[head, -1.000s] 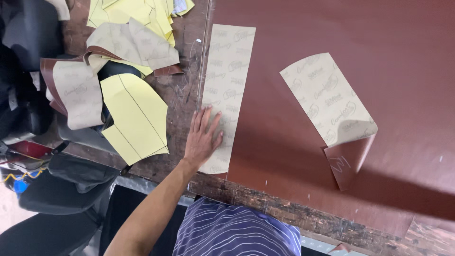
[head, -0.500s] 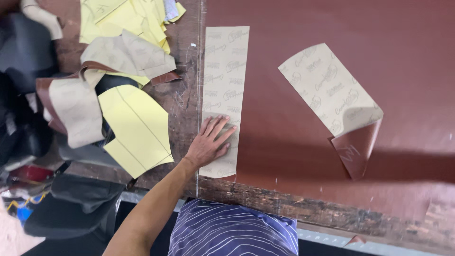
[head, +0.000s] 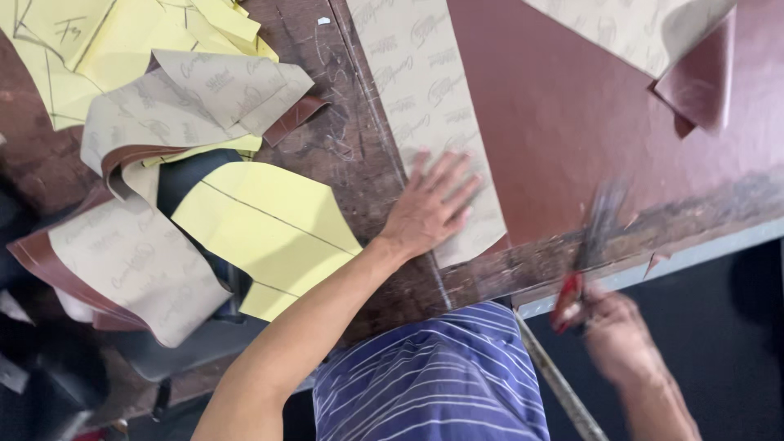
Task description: The person sorts through a pile of leather pieces and paper templates on a workbench. They select a template, place it on a sheet of brown leather, and use scissors to cut the leather along the template's edge. After cutting, the person uses a white marker to write on the leather piece.
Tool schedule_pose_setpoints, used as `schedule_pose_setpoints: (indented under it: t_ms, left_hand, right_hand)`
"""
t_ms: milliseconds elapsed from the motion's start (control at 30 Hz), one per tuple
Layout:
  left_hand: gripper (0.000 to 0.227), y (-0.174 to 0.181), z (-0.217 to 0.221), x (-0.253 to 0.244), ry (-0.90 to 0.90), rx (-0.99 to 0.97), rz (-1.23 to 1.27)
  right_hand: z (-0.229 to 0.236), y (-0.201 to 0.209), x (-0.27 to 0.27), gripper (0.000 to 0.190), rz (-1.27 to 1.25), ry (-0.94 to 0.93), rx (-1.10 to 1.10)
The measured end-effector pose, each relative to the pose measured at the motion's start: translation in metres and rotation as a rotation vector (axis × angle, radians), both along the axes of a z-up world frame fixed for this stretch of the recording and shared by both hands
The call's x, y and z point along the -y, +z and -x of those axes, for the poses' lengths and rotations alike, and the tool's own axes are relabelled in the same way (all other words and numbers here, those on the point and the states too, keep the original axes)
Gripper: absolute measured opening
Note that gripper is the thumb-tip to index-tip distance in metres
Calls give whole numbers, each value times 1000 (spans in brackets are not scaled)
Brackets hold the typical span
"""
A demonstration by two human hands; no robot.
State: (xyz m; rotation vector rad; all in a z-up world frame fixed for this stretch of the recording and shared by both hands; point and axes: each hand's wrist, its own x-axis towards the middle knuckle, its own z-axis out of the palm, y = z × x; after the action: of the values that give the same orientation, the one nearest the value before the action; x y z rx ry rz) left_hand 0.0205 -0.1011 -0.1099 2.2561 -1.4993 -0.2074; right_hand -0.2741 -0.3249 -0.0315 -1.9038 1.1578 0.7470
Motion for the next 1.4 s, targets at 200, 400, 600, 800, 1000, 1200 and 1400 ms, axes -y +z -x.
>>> schedule_pose_setpoints:
  t_ms: [200,400,600,800,1000,1200,1400]
  left_hand:
    - [45,-11,9,-16,-421,-159,82]
    - [41,-14,9,-16,-422,-129,75]
    - [36,-17,10,-18,-442,-129,79]
    - [36,-22,10,-18,-453,-60,52]
    - [36,-24,9,-18,-457,-101,66]
    - [36,-23,9,-18,-459,-103,70]
    - [36,-24,9,-18,-456,-104,73]
  right_hand:
    - [44,-12,-225,29,-762,-716,224]
    - [-3,-26,-302,29,-602,-751,319]
    - [-82,-30,-336,24,-486,-1064,508]
    - [-129,-30,-344,23,-327,-1249,533]
    - [-143,-35,-342,24,-261,-1296,533]
    - [-145,-32,-340,24,-219,-1287,526]
    - [-147,-30,-338,24,-191,-1284,490]
